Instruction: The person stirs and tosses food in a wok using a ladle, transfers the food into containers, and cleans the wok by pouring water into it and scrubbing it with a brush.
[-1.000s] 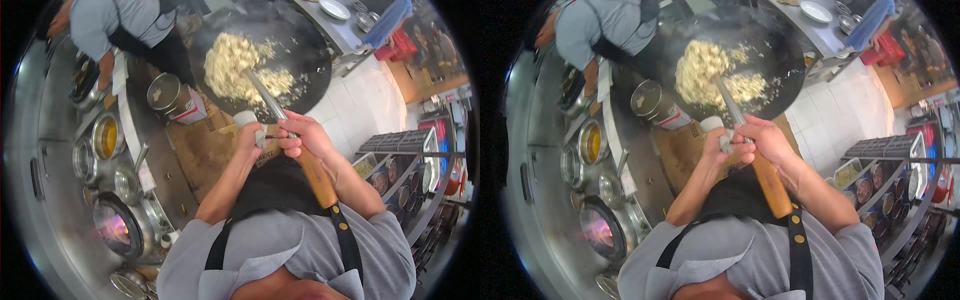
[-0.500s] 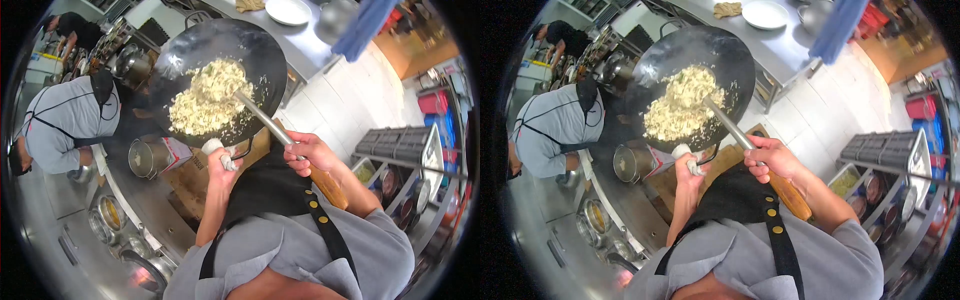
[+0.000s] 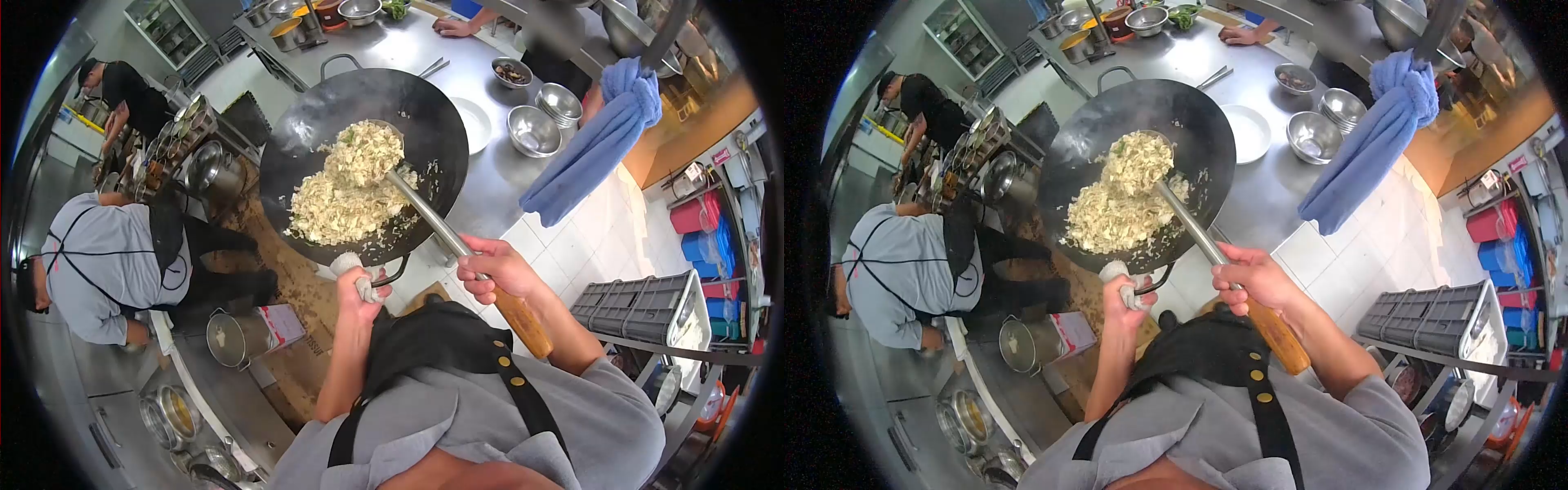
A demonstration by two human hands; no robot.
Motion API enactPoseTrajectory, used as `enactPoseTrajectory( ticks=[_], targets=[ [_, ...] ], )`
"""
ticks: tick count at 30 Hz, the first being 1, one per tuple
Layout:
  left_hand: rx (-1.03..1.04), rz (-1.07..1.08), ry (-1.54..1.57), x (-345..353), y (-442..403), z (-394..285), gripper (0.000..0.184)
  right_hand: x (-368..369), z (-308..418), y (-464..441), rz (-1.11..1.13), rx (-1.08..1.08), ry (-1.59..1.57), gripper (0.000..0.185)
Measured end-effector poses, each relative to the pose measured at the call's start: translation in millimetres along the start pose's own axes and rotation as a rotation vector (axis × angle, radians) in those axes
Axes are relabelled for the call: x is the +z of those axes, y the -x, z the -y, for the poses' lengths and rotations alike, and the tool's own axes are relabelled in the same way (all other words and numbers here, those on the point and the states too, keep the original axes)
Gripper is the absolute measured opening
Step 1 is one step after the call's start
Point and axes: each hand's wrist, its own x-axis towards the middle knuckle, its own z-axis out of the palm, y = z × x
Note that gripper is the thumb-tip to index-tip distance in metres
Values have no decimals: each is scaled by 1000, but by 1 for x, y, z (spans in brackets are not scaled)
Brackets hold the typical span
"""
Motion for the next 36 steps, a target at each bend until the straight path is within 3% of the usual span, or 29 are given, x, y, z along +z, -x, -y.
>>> enactPoseTrajectory(
  ticks=[2,5,7,8,10,14,17,20,23,27,29,30,31,36],
  targets=[
    [-55,29,-10,-2,-5,-4,26,-4,8,0,9,13,4,59],
    [20,-32,-66,15,1,-10,19,-14,19,-7,-24,60,1,56],
    [32,-167,-74,19,5,-13,19,-14,29,-7,-60,85,2,53],
    [-5,-102,-72,18,2,-19,18,-15,32,-8,-34,78,26,48],
    [-36,-42,-79,-7,5,-25,17,-9,14,-6,7,93,18,41],
    [-32,50,-135,-104,13,-55,16,34,-56,-25,-6,77,97,49],
    [6,-64,-148,-121,27,-63,14,47,-78,-35,7,90,68,51],
    [-42,-10,-152,-146,30,-75,14,74,-98,-40,-62,90,118,45],
    [-45,-21,-87,-148,49,-88,15,90,-118,-43,-49,48,198,54],
    [50,5,-92,-153,85,-82,20,100,-149,-33,-106,-104,851,58],
    [17,137,40,-176,83,-70,12,85,-166,-28,-149,-461,1416,60],
    [-9,173,136,-191,79,-62,14,95,-160,-14,-179,-305,1534,60],
    [59,-17,138,-188,90,-51,10,60,-182,-24,-118,-596,1597,61],
    [244,59,104,-181,162,-2,14,31,-201,23,-86,-877,1619,62]
  ],
)
